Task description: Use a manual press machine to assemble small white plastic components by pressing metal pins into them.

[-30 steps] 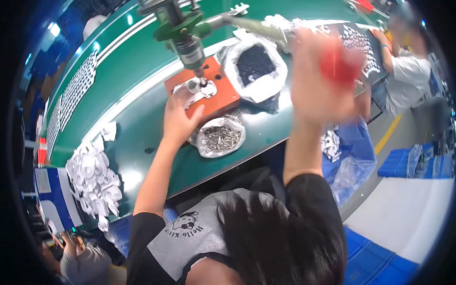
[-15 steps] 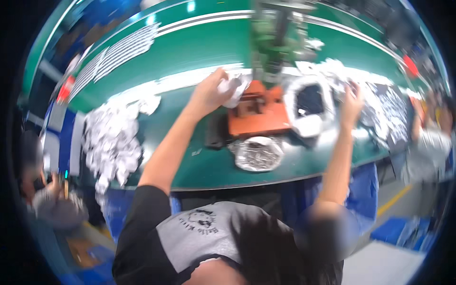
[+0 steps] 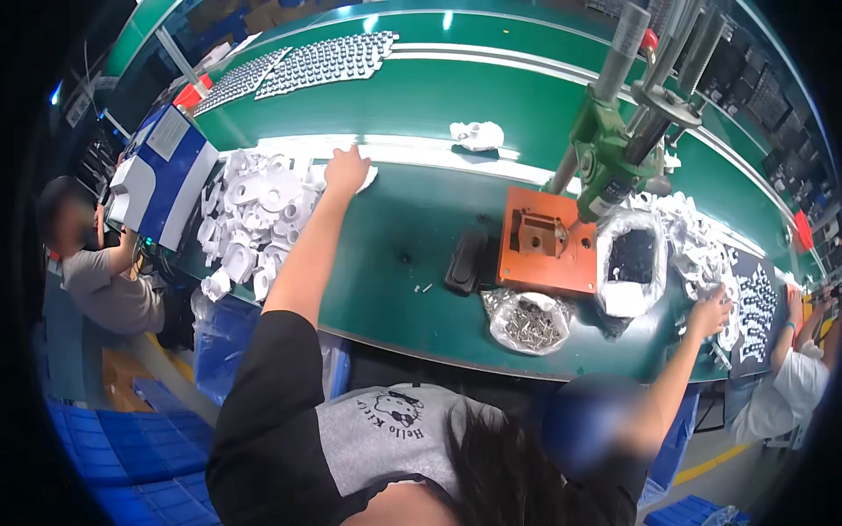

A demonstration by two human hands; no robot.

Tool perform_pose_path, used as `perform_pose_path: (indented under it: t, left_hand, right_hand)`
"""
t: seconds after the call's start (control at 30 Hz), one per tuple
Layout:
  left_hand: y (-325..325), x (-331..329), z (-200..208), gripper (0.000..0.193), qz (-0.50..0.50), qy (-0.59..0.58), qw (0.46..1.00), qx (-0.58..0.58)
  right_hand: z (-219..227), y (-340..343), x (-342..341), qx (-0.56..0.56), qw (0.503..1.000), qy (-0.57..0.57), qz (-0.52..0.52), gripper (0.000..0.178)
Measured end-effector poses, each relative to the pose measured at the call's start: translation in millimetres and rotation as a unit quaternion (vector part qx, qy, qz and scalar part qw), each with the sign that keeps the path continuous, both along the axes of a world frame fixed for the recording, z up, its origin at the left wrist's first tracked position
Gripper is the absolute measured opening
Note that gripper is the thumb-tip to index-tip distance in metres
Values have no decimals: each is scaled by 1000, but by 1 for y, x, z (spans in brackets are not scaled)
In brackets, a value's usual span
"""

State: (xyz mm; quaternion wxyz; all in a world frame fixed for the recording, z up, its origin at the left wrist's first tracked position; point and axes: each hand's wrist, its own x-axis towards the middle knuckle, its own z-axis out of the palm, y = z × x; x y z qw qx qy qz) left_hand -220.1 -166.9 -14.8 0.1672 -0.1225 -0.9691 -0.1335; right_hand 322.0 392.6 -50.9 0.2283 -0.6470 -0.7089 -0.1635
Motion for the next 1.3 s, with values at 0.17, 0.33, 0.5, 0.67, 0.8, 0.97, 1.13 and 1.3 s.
perform_pose_path:
  t: [0.17, 0.33, 0.5, 0.67, 0.8, 0.97, 1.13, 1.3]
  left_hand:
    - [-11, -18, -27, 39, -16, -64, 998, -18]
    - [-12, 12, -6, 42, 3, -15, 998, 68]
    - [-15, -19, -29, 40, -14, -90, 996, 1]
    - [-37, -29, -48, 40, -73, -57, 996, 15]
    - [-27, 27, -14, 34, -251, -67, 948, 183]
    - [-46, 118, 33, 23, -294, -293, 807, 419]
    - [-20, 200, 34, 25, -439, -355, 637, 525]
    - [11, 263, 37, 22, -577, -320, 568, 492]
  right_hand:
    - [17, -6, 2, -43, 998, -51, 6, 70]
    - [38, -36, 7, -31, 999, 20, 21, 69]
    - [17, -53, 27, 103, 970, 140, 168, 52]
    - [0, -88, -30, -69, 948, 165, 262, 71]
    - [-1, -93, -17, -89, 968, 114, 205, 73]
    - [47, -155, -34, 53, 918, 261, 293, 58]
    - [75, -285, -76, -309, 592, 579, 468, 52]
    - [99, -404, -143, -457, 491, 383, 636, 72]
